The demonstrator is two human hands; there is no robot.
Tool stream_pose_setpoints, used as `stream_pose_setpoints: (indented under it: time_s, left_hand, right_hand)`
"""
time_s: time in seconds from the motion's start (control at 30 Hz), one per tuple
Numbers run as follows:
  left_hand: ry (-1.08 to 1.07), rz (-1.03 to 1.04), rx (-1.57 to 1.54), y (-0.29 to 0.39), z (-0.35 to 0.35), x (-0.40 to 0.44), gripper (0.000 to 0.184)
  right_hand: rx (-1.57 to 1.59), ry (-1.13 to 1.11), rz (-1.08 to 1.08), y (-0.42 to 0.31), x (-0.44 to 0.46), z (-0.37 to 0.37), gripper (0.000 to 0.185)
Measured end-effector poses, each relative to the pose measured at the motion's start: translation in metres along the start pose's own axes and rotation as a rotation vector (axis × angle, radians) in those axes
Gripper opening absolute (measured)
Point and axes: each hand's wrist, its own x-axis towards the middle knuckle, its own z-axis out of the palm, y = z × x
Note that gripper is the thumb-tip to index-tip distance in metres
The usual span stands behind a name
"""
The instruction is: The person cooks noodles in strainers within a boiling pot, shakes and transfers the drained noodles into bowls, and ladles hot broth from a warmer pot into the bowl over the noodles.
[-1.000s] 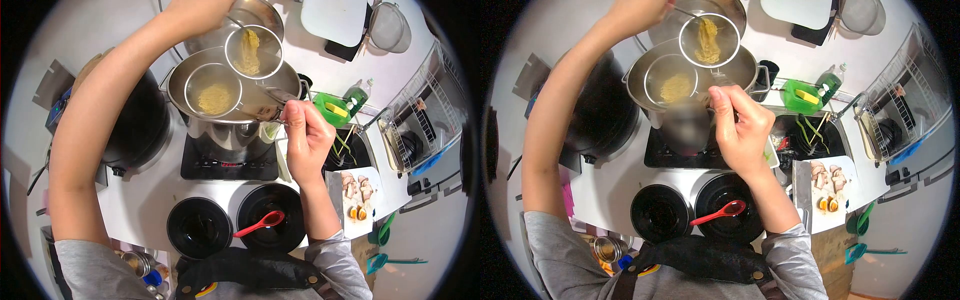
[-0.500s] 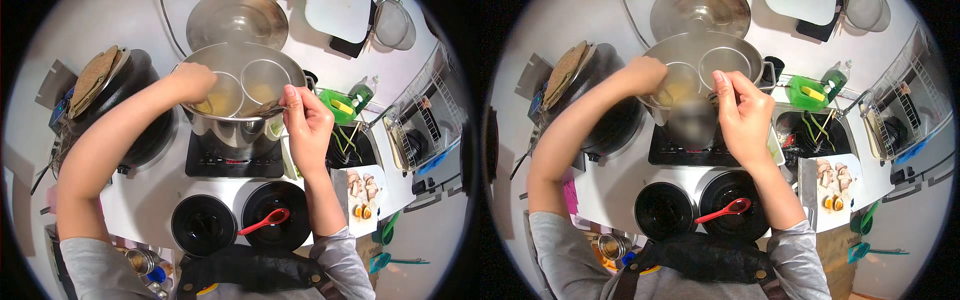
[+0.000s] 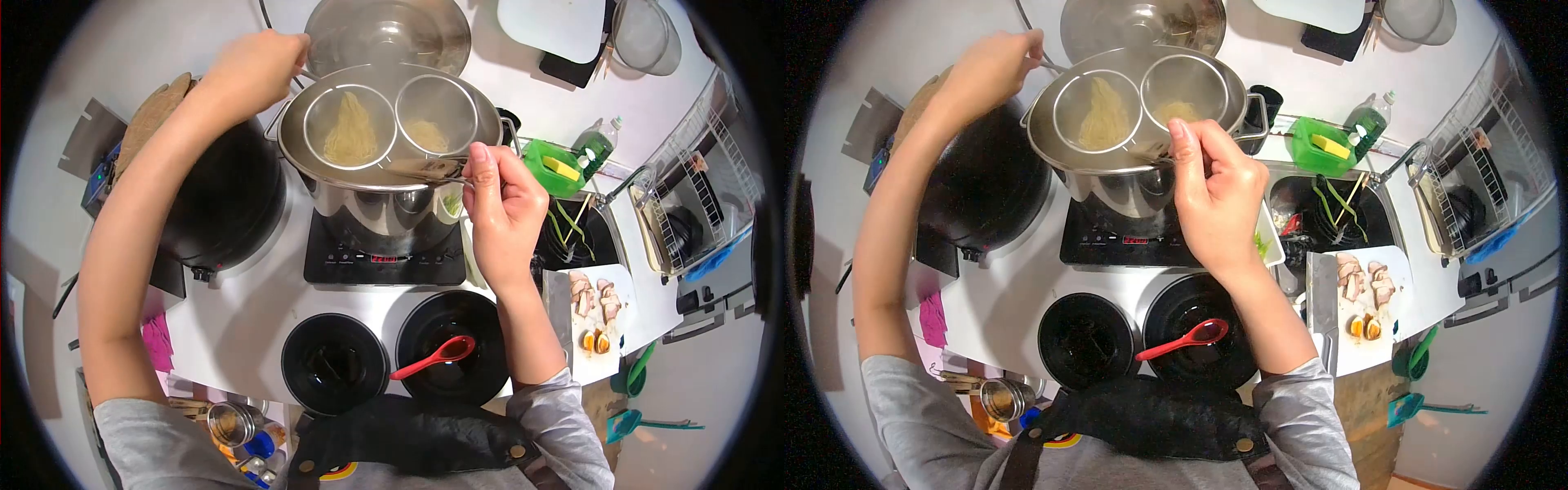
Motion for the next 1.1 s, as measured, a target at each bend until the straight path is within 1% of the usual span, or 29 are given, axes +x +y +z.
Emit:
stream_pose_setpoints:
  time_s: [0.13, 0.43, 0.53, 0.63, 0.67, 0.7, 0.77, 0.8, 0.83, 0.87, 0.97, 1.07, 1.1]
  left_hand:
    - [-0.022, -0.045, 0.069, 0.001, -0.018, -0.002, 0.009]
    - [0.038, 0.026, 0.083, -0.001, -0.021, -0.004, 0.008]
    - [0.005, -0.014, 0.047, 0.004, -0.027, -0.003, 0.008]
    - [-0.338, -0.030, -0.051, 0.010, -0.018, 0.002, 0.009]
    - [-0.421, -0.031, -0.084, 0.018, -0.009, 0.001, 0.011]
    - [-0.561, -0.011, -0.009, 0.026, 0.003, 0.003, 0.012]
    - [-0.549, 0.014, -0.038, 0.034, 0.044, 0.003, 0.015]
    - [-0.537, 0.073, 0.029, 0.037, 0.055, 0.003, 0.014]
    - [-0.499, 0.068, 0.027, 0.037, 0.064, 0.005, 0.015]
    - [-0.463, 0.064, 0.024, 0.038, 0.067, 0.008, 0.016]
    - [-0.203, 0.012, 0.039, 0.029, 0.067, 0.012, 0.014]
    - [-0.112, 0.006, 0.072, 0.024, 0.054, 0.013, 0.010]
    - [-0.123, 0.016, 0.071, 0.025, 0.042, 0.012, 0.010]
  right_hand:
    - [0.002, 0.002, -0.015, -0.004, -0.002, 0.001, 0.022]
    - [0.017, 0.011, -0.059, -0.010, -0.003, 0.000, 0.021]
    - [0.028, 0.016, -0.051, -0.010, -0.002, 0.000, 0.022]
    - [0.025, 0.008, -0.023, -0.009, 0.002, 0.000, 0.023]
    - [0.031, 0.006, -0.005, -0.008, 0.004, 0.001, 0.024]
    - [0.038, 0.004, 0.013, -0.008, 0.006, 0.001, 0.025]
    - [0.060, -0.002, 0.035, -0.009, 0.007, 0.002, 0.025]
    - [0.071, -0.004, 0.046, -0.009, 0.008, 0.002, 0.026]
    - [0.053, -0.011, 0.055, -0.010, 0.008, 0.001, 0.026]
    - [0.034, -0.017, 0.064, -0.012, 0.008, -0.001, 0.026]
    - [0.011, -0.012, 0.046, -0.011, 0.005, -0.004, 0.027]
    - [0.017, 0.010, 0.038, -0.008, 0.001, -0.005, 0.027]
    - [0.023, 0.016, 0.040, -0.008, 0.001, -0.005, 0.027]
